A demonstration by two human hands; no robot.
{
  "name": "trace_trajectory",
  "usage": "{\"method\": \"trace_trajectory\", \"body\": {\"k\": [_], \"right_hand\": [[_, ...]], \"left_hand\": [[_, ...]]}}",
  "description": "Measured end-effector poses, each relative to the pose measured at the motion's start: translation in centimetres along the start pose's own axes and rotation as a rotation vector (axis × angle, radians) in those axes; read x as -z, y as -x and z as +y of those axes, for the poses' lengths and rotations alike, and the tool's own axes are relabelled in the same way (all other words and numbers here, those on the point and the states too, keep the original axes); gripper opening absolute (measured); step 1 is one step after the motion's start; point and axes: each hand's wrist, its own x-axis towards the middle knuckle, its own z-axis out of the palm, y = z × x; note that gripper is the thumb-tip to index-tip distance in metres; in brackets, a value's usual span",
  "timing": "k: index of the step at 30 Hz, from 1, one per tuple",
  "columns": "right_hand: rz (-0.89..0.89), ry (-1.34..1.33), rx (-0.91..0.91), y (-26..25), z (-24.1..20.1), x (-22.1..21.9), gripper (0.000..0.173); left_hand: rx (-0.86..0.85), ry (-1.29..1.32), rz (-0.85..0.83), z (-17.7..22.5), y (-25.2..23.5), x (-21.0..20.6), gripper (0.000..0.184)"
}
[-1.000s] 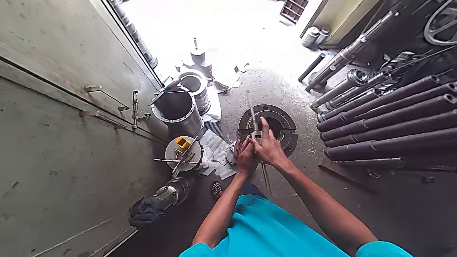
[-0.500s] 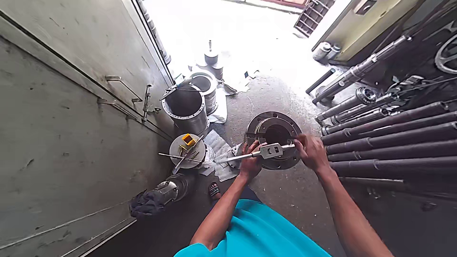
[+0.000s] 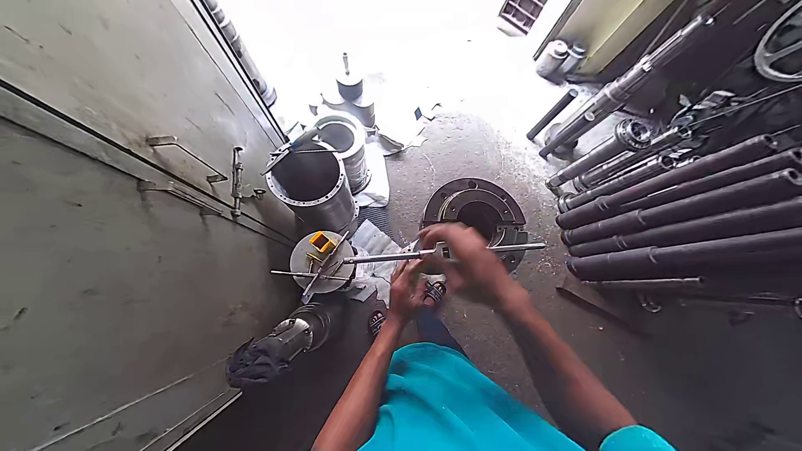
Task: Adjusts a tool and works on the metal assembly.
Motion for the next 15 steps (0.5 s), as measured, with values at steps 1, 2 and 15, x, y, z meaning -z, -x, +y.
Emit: {"method": "trace_trajectory", "body": {"k": [1, 2, 15], "right_hand": [[0.005, 0.108, -0.106, 0.5, 2.1, 1.8, 0.030], [-0.027, 0.226, -0.216, 1.6, 4.3, 3.2, 0.033], [-0.495, -0.411, -0.097, 5.9, -3.3, -5.7, 0.041]], "left_hand": [[0.049, -0.038, -0.018, -1.1, 1.8, 1.9, 0.041], [0.109, -0.072, -0.021, -2.4, 3.7, 3.9, 0.042], [0.619, 0.104, 0.027, -4.7, 10.5, 13.4, 0.035]]}}
